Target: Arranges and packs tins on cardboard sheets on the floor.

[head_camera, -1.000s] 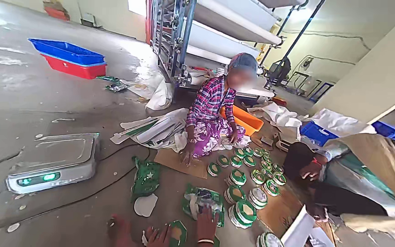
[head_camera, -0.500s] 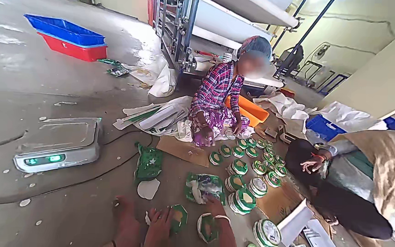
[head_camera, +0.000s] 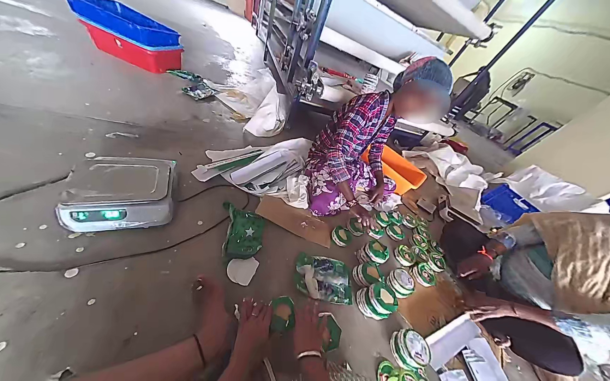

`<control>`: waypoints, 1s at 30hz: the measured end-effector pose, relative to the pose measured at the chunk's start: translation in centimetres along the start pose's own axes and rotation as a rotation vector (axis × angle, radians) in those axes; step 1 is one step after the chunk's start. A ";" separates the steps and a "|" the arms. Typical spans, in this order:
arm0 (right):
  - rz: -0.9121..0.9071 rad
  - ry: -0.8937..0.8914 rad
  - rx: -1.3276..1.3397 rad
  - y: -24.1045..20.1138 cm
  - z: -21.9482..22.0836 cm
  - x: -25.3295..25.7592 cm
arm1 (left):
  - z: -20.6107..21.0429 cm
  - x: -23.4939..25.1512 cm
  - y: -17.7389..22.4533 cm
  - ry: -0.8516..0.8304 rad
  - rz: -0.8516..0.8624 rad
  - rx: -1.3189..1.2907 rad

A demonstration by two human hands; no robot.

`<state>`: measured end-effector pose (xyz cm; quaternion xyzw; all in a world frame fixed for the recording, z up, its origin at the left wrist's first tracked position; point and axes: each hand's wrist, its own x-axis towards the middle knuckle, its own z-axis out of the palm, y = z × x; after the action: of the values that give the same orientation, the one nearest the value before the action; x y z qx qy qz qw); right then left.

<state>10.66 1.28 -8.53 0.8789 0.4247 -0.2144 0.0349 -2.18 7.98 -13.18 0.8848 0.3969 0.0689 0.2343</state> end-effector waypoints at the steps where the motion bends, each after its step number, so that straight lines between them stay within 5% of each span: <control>1: -0.012 -0.001 -0.013 -0.2 0.6 -1.0 | -0.2 0.1 0.1 -0.016 -0.012 -0.003; 5: 0.003 -0.085 0.019 -1.0 0.4 -3.9 | -0.5 0.2 0.4 -0.020 -0.023 -0.008; 10: 0.050 0.038 0.005 -0.2 0.2 -1.0 | -0.3 -0.2 0.4 0.017 -0.015 -0.018; 16: -0.103 0.030 -0.084 -2.0 0.9 -4.2 | -0.1 0.1 0.4 0.028 -0.049 -0.035; 22: -0.229 -0.049 -0.221 -1.7 0.5 -3.0 | -0.1 -0.2 0.5 0.105 -0.062 -0.062; 26: -0.126 0.081 -0.115 -1.9 -1.0 -1.5 | -0.5 -0.2 0.8 0.068 -0.087 -0.080; 30: -0.093 -0.001 -0.024 -3.9 -1.3 1.7 | -0.7 -0.2 0.9 0.045 -0.114 -0.091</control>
<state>9.05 5.27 -7.59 0.8575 0.4677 -0.2113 0.0356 -1.91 7.61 -12.08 0.8474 0.4482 0.0936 0.2688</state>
